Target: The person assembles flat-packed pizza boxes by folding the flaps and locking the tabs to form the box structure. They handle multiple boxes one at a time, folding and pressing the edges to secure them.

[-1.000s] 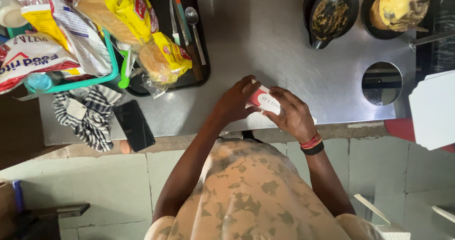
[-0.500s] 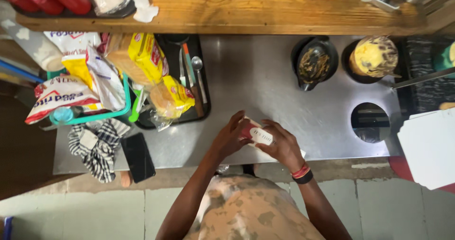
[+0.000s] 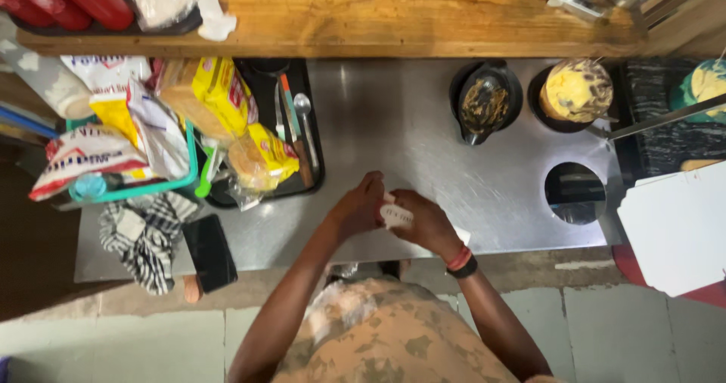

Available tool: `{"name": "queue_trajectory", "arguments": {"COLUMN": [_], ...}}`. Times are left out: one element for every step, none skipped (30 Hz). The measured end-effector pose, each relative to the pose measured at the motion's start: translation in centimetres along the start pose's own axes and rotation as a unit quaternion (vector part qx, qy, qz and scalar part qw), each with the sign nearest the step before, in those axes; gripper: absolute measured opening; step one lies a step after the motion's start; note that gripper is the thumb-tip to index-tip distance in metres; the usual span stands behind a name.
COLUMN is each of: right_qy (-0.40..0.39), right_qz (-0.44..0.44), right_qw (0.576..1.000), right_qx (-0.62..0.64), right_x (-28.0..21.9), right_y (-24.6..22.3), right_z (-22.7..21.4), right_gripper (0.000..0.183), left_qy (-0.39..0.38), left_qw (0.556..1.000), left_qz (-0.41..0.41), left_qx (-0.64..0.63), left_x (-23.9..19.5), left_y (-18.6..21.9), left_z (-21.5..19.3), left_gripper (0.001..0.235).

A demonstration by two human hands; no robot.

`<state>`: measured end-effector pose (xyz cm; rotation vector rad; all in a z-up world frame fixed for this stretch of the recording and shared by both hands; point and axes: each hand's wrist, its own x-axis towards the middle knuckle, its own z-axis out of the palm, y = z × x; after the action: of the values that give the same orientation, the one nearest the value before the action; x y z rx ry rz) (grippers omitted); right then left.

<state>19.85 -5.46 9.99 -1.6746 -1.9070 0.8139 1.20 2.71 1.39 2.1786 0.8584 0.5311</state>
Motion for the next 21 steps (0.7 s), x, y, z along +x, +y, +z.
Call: {"name": "queue_trajectory", "arguments": {"right_qy": [0.009,0.012,0.004,-0.004,-0.012,-0.007,-0.002,0.003,0.0,-0.001,-0.002,0.004,0.01,0.017,0.014,0.012,0.01,0.009,0.006,0.004,-0.004], "right_qz": [-0.039,-0.076,-0.044,-0.014,0.015,0.008,0.002,-0.001,-0.003,-0.003,-0.003,-0.005,-0.006,-0.003,-0.006,-0.007,-0.007,-0.036,-0.064,-0.093,-0.082], "right_qw": [0.999,0.996,0.999,1.0,1.0,1.0,1.0,1.0,1.0,1.0,1.0,1.0,0.999,0.999,1.0,1.0,1.0,0.996,0.989,0.978,0.971], "right_qx": [-0.019,-0.036,-0.03,-0.024,-0.018,-0.008,0.001,0.008,0.014,0.018,0.023,0.027,0.031,0.035,0.017,-0.003,-0.023,-0.078,-0.133,-0.186,-0.223], "right_x": [0.4,0.3,0.1,0.1,-0.1,0.2,0.5,0.5,0.4,0.1,-0.3,-0.1,0.1,0.0,0.0,-0.4,-0.7,-1.1,-1.5,-1.8,-2.3], "right_y": [0.3,0.6,0.9,1.2,1.3,1.3,1.3,1.3,1.4,1.3,1.1,0.8,0.6,0.4,0.3,0.3,0.4,0.4,0.4,0.4,0.3], "right_z": [0.0,0.2,0.3,0.2,0.2,0.1,0.0,-0.3,-0.5,-0.6,-0.6,-0.6,-0.6,-0.6,-0.5,-0.5,-0.5,-0.6,-0.6,-0.6,-0.5], "right_gripper": [0.066,0.067,0.065,0.063,0.06,0.06,0.059,0.058,0.058,0.059,0.059,0.059,0.06,0.06,0.058,0.056,0.054,0.058,0.063,0.067,0.068], "left_qy": [-0.008,-0.008,-0.008,-0.016,-0.023,-0.026,-0.015,-0.005,0.005,-0.001,-0.006,-0.011,0.013,0.034,0.055,0.066,0.076,0.086,0.088,0.089,0.09], "left_qw": [1.0,0.999,0.998,1.0,0.998,0.993,0.995,0.996,0.997,0.993,0.989,0.983,0.979,0.972,0.961,0.96,0.958,0.955,0.967,0.978,0.986], "left_qz": [0.004,0.018,0.031,-0.015,-0.06,-0.103,-0.09,-0.074,-0.058,-0.08,-0.102,-0.122,-0.098,-0.073,-0.048,-0.026,-0.004,0.018,0.026,0.035,0.043], "left_qx": [0.012,0.029,0.045,0.013,-0.018,-0.045,-0.047,-0.051,-0.055,-0.083,-0.111,-0.134,-0.176,-0.221,-0.265,-0.271,-0.278,-0.285,-0.236,-0.186,-0.135], "left_x": [0.4,0.8,1.0,0.6,0.2,0.3,0.4,0.5,0.5,0.2,-0.3,-0.5,-0.7,-1.0,-1.3,-1.5,-1.8,-2.1,-2.3,-2.7,-2.9], "left_y": [-0.2,-0.4,-0.5,-0.4,-0.2,-0.1,0.1,0.4,0.8,1.0,1.3,1.2,1.0,0.9,0.6,0.4,0.2,0.0,0.0,0.0,0.1], "left_z": [-0.1,-0.2,-0.4,-0.7,-1.2,-2.1,-3.0,-3.3,-3.4,-3.4,-3.2,-3.4,-3.4,-3.1,-2.8,-2.3,-1.8,-1.4,-1.2,-1.2,-1.2], "left_gripper": [0.073,0.072,0.071,0.069,0.067,0.065,0.068,0.07,0.073,0.07,0.068,0.066,0.065,0.064,0.064,0.067,0.07,0.074,0.074,0.073,0.073]}}
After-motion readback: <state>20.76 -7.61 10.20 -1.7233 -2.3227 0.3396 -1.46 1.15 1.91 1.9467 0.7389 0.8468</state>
